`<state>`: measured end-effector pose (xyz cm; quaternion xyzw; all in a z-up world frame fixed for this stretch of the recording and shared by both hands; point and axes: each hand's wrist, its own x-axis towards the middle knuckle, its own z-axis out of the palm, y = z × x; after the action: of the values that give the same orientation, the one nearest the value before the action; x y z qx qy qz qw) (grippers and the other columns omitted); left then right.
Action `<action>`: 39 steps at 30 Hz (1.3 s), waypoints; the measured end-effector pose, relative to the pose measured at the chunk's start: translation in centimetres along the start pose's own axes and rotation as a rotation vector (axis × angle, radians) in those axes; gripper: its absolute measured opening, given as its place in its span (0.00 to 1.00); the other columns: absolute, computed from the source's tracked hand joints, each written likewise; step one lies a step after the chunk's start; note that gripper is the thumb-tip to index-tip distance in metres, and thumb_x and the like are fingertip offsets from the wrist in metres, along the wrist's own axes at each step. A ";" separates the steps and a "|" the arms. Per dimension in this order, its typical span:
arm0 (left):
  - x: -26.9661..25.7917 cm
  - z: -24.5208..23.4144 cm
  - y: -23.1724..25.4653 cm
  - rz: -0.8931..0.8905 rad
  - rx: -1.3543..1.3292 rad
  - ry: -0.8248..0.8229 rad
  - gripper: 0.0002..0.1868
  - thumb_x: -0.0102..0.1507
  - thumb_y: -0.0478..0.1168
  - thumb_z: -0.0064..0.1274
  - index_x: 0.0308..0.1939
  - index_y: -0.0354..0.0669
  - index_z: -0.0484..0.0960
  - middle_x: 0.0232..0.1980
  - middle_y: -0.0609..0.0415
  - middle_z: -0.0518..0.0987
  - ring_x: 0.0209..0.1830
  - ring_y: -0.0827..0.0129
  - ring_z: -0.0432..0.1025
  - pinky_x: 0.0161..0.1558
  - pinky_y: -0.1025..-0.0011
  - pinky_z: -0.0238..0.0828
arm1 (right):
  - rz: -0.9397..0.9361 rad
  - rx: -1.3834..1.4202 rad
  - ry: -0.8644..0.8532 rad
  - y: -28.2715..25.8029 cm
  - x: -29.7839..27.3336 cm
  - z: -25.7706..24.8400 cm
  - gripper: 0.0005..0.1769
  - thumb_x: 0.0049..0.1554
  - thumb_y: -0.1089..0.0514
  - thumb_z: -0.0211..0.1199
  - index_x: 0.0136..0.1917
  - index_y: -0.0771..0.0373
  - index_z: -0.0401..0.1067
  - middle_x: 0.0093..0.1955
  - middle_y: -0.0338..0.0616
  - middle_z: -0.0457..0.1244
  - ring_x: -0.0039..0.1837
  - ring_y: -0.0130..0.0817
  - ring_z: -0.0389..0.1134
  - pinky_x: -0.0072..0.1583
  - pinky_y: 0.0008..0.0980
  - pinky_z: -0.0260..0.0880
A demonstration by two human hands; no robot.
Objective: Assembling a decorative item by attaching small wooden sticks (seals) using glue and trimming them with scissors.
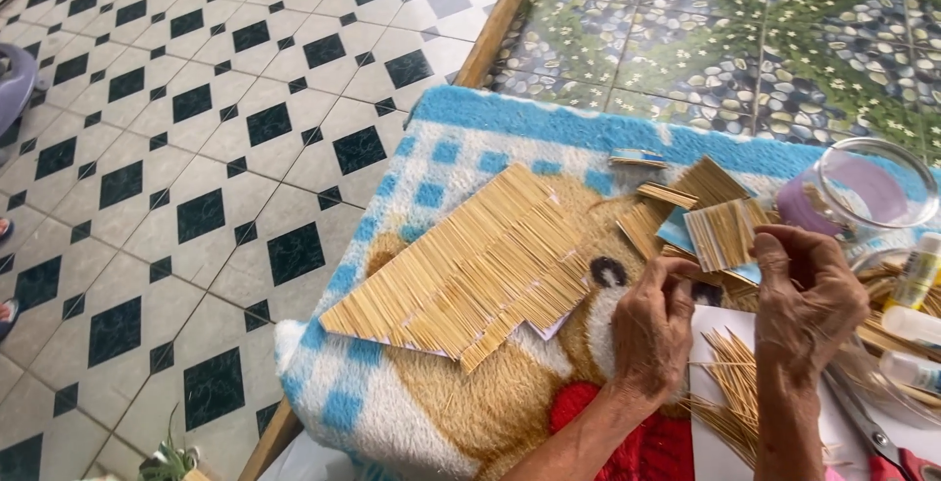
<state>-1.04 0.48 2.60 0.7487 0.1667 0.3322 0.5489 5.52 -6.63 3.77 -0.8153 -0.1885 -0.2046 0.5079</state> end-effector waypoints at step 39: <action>4.1 -11.4 3.4 0.245 0.141 0.047 0.10 0.60 0.35 0.35 0.43 0.36 0.67 0.26 0.46 0.69 0.24 0.65 0.65 0.27 0.69 0.65 | 0.328 0.257 -0.773 -4.4 -1.5 1.8 0.11 0.46 0.64 0.53 0.45 0.62 0.69 0.38 0.55 0.65 0.47 0.47 0.65 0.51 0.40 0.64</action>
<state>-6.21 9.89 9.02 0.7921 0.1098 0.4017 0.4462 2.23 -3.36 5.53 -0.7811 -0.2566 0.2242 0.5232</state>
